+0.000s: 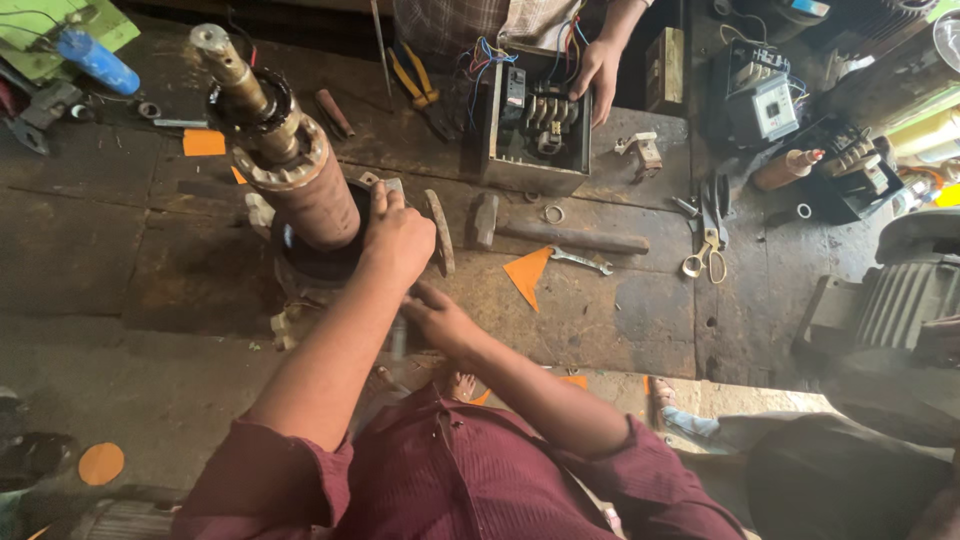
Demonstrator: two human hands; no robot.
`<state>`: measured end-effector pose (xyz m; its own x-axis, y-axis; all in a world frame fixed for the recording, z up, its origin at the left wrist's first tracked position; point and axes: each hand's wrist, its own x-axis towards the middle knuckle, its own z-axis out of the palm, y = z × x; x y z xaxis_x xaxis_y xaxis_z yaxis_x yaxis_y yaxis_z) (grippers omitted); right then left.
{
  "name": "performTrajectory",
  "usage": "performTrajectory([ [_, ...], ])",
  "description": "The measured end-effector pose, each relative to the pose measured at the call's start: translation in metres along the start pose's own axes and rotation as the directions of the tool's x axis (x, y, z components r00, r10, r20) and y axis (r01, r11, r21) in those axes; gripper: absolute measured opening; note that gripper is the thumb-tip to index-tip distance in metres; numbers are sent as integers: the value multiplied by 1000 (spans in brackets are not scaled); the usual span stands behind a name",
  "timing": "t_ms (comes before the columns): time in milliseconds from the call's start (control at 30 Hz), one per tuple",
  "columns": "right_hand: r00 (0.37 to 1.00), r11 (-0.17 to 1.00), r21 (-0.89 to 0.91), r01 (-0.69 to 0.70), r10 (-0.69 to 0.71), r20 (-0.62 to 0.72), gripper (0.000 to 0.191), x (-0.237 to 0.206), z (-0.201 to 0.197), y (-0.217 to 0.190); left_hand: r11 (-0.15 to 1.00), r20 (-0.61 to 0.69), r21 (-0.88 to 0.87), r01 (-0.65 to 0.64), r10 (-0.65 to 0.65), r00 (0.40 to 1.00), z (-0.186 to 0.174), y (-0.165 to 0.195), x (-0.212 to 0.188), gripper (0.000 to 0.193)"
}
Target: The person works on a pump or motor assembly mounted on a wooden workbench, holding the housing steady while using a spanner to loosen and tighten bolts around the base flange. They reposition the assembly, pick up fasteners from the bench, and continue working on the mounting bolts with the wrench.
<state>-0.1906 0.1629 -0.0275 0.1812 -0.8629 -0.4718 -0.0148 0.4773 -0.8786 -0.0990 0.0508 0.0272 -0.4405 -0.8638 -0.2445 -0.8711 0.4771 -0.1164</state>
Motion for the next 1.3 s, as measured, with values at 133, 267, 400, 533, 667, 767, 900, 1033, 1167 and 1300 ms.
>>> performTrajectory([
  [133,994,739,-672,55,-104,-32,45,1,-57,-32,1000,-42,-19,14,-15,999,-2,-3,-4,33],
  [267,880,205,-966,156,-474,41,25,25,-82,-69,1000,-90,6,5,-5,996,2,0,-11,33],
  [400,787,78,-971,227,-602,136,21,18,-78,-71,997,-255,12,-77,78,964,7,-5,-23,30],
  [533,740,222,-965,143,-671,-45,21,-14,-81,-32,975,-315,222,-1,73,946,14,2,-39,30],
  [667,785,454,-891,28,-562,-262,21,-27,-104,20,964,-279,266,-18,95,956,25,6,-43,26],
  [767,795,475,-880,-15,-528,-299,22,-31,-123,51,928,-291,372,-38,155,944,31,8,-40,27],
  [900,721,363,-932,17,-650,-241,20,-32,-139,68,879,-225,470,-79,206,952,37,14,-35,33],
  [1033,683,333,-943,11,-691,-236,16,-35,-142,73,792,-258,605,-82,292,921,43,15,-36,43],
  [1167,660,325,-945,30,-717,-226,15,-39,-143,74,784,-255,617,-68,281,925,45,15,-30,43],
  [1300,668,320,-947,17,-709,-228,16,-39,-145,74,834,-350,552,-12,245,904,48,21,-31,36],
])
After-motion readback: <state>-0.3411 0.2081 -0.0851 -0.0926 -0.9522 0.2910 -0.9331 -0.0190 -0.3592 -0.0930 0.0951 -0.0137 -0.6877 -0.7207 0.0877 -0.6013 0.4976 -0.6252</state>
